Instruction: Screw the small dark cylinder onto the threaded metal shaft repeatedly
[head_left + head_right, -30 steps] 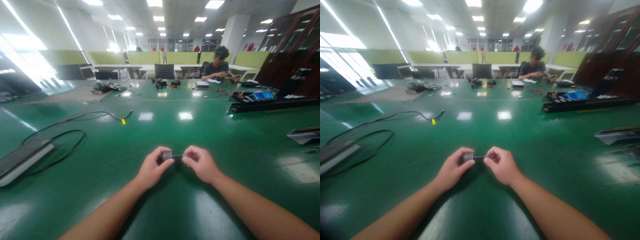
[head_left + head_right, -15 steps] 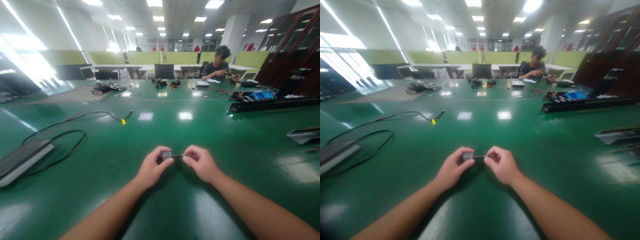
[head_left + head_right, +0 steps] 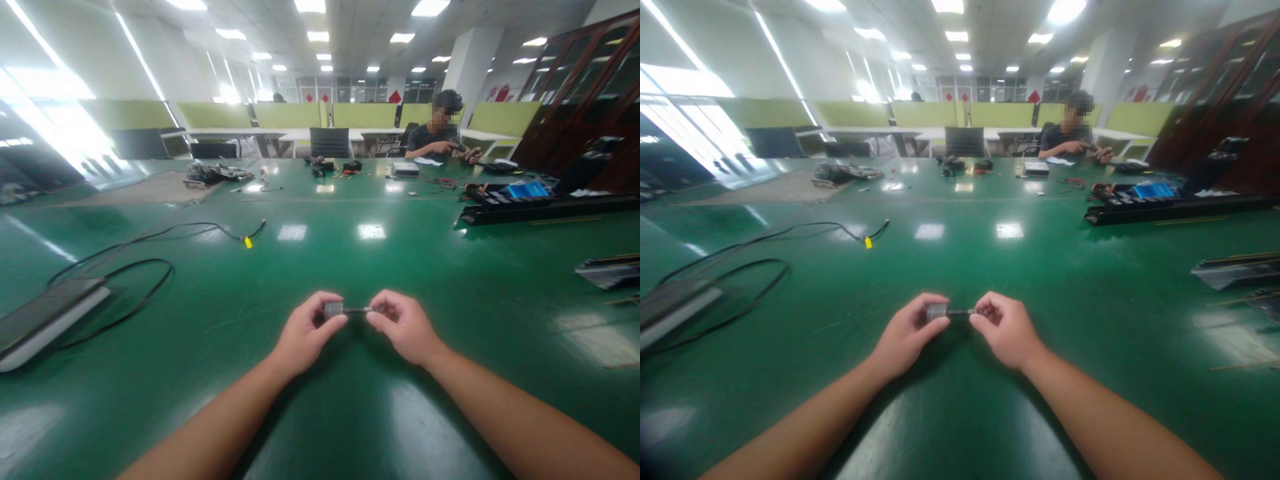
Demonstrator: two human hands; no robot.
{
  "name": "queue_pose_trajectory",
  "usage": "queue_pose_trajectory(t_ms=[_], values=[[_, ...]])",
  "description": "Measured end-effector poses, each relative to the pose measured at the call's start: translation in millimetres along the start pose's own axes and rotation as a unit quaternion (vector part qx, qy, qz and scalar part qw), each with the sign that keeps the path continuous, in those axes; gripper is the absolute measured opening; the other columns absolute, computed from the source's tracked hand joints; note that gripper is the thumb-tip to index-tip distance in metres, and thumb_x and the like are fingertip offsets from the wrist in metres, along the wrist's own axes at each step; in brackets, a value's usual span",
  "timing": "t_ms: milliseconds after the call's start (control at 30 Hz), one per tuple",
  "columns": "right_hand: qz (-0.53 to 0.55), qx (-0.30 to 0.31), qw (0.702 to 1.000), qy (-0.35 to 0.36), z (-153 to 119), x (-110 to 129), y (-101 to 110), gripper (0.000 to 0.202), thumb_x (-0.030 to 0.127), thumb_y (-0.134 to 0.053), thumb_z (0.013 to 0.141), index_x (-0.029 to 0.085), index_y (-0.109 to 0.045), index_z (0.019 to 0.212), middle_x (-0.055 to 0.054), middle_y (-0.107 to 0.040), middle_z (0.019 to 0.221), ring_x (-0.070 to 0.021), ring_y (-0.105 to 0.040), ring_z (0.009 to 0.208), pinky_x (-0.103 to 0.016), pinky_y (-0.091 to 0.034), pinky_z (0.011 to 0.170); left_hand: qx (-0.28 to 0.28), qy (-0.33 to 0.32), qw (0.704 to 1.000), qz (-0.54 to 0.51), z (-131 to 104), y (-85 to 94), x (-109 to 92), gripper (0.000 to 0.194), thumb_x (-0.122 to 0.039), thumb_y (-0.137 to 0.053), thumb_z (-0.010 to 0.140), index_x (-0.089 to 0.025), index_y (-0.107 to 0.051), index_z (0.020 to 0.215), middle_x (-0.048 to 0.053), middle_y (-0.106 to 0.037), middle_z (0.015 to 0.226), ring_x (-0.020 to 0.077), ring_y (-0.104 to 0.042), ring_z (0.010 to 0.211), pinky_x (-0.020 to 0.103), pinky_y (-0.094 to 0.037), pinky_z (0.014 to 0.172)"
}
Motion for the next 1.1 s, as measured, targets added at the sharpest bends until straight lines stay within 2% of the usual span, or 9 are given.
queue_pose_trajectory(t_ms=[867,1000,1100], values=[[-0.016,-0.006,1.0,0.0,0,-1,2,0.011,0.028,-0.064,0.083,0.018,-0.062,0.08,0.001,-0.061,0.066,-0.0139,-0.056,0.058,-0.025,-0.043,0.056,-0.007,0.001,1.0,0.005,1,2.1,-3,0.027,-0.037,-0.067,0.084,-0.02,-0.063,0.105,0.002,-0.064,0.094,0.018,-0.059,0.083,0.028,-0.046,0.075],[0.001,0.0,1.0,0.013,-2,3,2,0.009,0.026,-0.065,0.082,0.018,-0.062,0.08,0.001,-0.06,0.066,-0.0142,-0.056,0.06,-0.025,-0.043,0.058,-0.022,0.019,0.998,-0.055,2,4.2,7,0.034,-0.035,-0.066,0.086,-0.02,-0.052,0.112,0.001,-0.061,0.089,0.0158,-0.057,0.079,0.026,-0.044,0.072],[0.045,0.004,0.999,0.016,-2,3,2,0.012,0.029,-0.065,0.084,0.017,-0.061,0.081,0.0,-0.061,0.068,-0.0142,-0.057,0.06,-0.026,-0.044,0.058,-0.065,0.032,0.991,-0.117,6,12.5,17,0.031,-0.033,-0.067,0.085,-0.021,-0.045,0.103,-0.003,-0.057,0.082,0.0121,-0.053,0.071,0.022,-0.041,0.068]])
Point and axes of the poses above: each hand's wrist, its own z-axis towards the middle knuckle, its own y-axis out of the back of the hand, x = y × z, the point moved 10 cm from there along z, towards the middle knuckle
